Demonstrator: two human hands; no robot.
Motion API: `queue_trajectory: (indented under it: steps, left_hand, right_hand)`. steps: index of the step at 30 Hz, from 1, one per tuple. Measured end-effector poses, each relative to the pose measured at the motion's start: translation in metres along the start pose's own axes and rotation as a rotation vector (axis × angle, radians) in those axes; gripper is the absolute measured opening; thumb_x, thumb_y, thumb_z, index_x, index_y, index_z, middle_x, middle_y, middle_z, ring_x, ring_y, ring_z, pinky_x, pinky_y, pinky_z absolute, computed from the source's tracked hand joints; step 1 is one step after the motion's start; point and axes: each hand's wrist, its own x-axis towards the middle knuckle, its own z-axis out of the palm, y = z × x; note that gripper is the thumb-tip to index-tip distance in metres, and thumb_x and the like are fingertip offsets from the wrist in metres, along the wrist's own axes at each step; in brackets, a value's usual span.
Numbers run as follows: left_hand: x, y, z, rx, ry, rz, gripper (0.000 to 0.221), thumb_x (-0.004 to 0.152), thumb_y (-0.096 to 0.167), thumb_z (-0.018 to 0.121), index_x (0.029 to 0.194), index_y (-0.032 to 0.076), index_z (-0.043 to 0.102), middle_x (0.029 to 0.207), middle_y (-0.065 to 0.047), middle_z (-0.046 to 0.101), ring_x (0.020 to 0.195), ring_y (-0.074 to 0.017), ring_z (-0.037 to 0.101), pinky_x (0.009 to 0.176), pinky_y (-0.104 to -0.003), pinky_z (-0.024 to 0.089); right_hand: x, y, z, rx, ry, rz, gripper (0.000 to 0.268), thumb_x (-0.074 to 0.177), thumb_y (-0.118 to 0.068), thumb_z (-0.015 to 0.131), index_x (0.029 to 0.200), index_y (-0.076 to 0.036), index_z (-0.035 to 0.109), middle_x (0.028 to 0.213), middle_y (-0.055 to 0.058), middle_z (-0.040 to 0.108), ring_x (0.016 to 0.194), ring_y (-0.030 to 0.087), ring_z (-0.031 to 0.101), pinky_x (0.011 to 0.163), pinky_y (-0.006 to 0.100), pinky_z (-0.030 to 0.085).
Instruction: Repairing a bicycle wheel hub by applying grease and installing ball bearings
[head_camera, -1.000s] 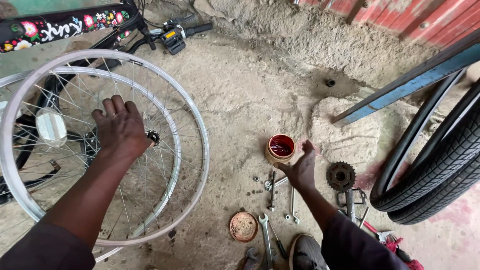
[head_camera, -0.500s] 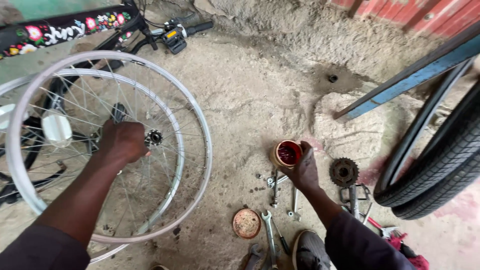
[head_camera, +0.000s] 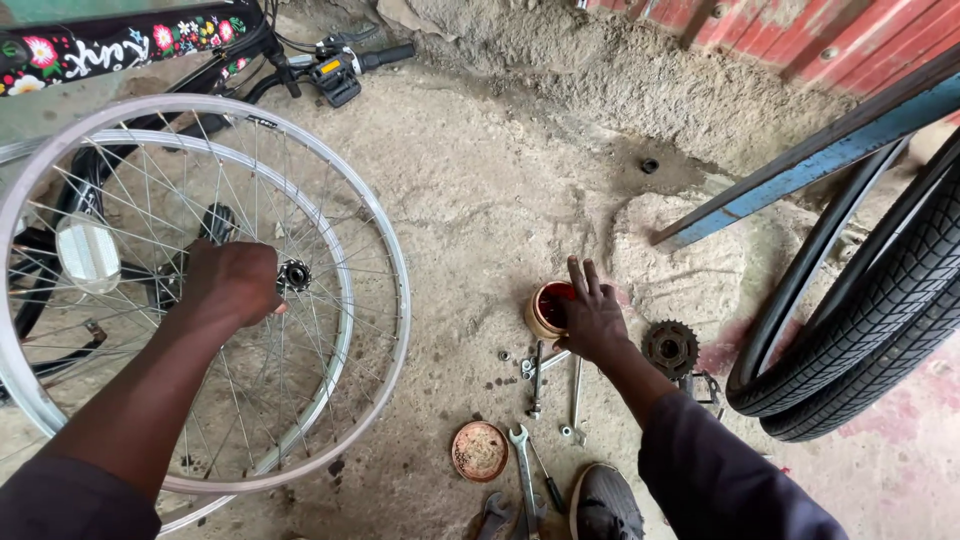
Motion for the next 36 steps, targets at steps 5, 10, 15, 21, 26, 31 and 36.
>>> queue_trajectory:
  steps: [5, 10, 15, 21, 26, 31, 36]
  left_hand:
    - [-0.002, -0.001, 0.0, -0.014, 0.003, 0.018, 0.042, 0.084, 0.046, 0.078, 0.112, 0.016, 0.078, 0.114, -0.005, 0.081, 0.12, -0.0274, 0.071, 0.106, -0.046, 0.039]
    - [-0.004, 0.0, 0.001, -0.003, 0.007, 0.008, 0.039, 0.084, 0.046, 0.077, 0.11, 0.017, 0.08, 0.112, -0.004, 0.082, 0.117, -0.0266, 0.072, 0.104, -0.045, 0.04]
    - [-0.003, -0.001, 0.004, -0.013, 0.015, 0.011, 0.038, 0.085, 0.046, 0.076, 0.109, 0.017, 0.08, 0.111, -0.005, 0.082, 0.118, -0.0271, 0.072, 0.104, -0.046, 0.04]
    - [0.0, -0.002, 0.009, -0.031, 0.089, 0.037, 0.038, 0.082, 0.046, 0.079, 0.105, 0.015, 0.08, 0.103, -0.005, 0.082, 0.111, -0.0276, 0.075, 0.104, -0.046, 0.04]
    - [0.003, -0.003, 0.013, -0.037, 0.107, 0.047, 0.04, 0.081, 0.043, 0.082, 0.106, 0.012, 0.079, 0.099, -0.007, 0.082, 0.107, -0.0292, 0.075, 0.104, -0.048, 0.04]
    - [0.004, -0.003, 0.01, -0.036, 0.073, 0.06, 0.035, 0.082, 0.043, 0.082, 0.102, 0.015, 0.08, 0.099, -0.006, 0.082, 0.106, -0.0294, 0.075, 0.105, -0.049, 0.038]
    - [0.007, -0.003, 0.011, -0.058, 0.069, 0.053, 0.034, 0.083, 0.041, 0.081, 0.102, 0.013, 0.081, 0.1, -0.008, 0.082, 0.108, -0.0307, 0.074, 0.104, -0.049, 0.038]
  right_hand:
    - [0.013, -0.007, -0.004, -0.29, -0.35, 0.027, 0.11, 0.066, -0.076, 0.083, 0.157, -0.032, 0.04, 0.172, 0.016, -0.001, 0.157, 0.043, 0.005, 0.112, 0.045, 0.039]
    - [0.022, -0.013, 0.002, -0.361, -0.434, 0.048, 0.107, 0.071, -0.075, 0.08, 0.158, -0.03, 0.038, 0.172, 0.017, -0.003, 0.156, 0.047, 0.002, 0.11, 0.048, 0.037]
    - [0.031, -0.017, -0.004, -0.351, -0.47, 0.071, 0.104, 0.072, -0.073, 0.08, 0.157, -0.028, 0.043, 0.172, 0.016, 0.002, 0.156, 0.048, 0.003, 0.111, 0.05, 0.037]
    - [0.032, -0.017, -0.005, -0.338, -0.496, 0.088, 0.096, 0.07, -0.07, 0.082, 0.153, -0.035, 0.048, 0.17, 0.015, 0.003, 0.155, 0.05, 0.0, 0.108, 0.052, 0.035]
    - [0.033, -0.019, 0.001, -0.349, -0.472, 0.084, 0.091, 0.071, -0.071, 0.081, 0.148, -0.03, 0.056, 0.167, 0.016, 0.01, 0.153, 0.051, 0.004, 0.108, 0.05, 0.037]
    - [0.028, -0.008, 0.002, -0.158, -0.404, 0.081, 0.099, 0.062, -0.07, 0.089, 0.142, -0.02, 0.06, 0.165, 0.014, 0.015, 0.154, 0.048, 0.008, 0.113, 0.052, 0.037]
    - [-0.011, 0.001, 0.0, 0.671, -0.179, 0.196, 0.094, 0.056, -0.044, 0.101, 0.126, -0.008, 0.05, 0.16, 0.025, 0.017, 0.148, 0.057, 0.022, 0.115, 0.068, 0.036]
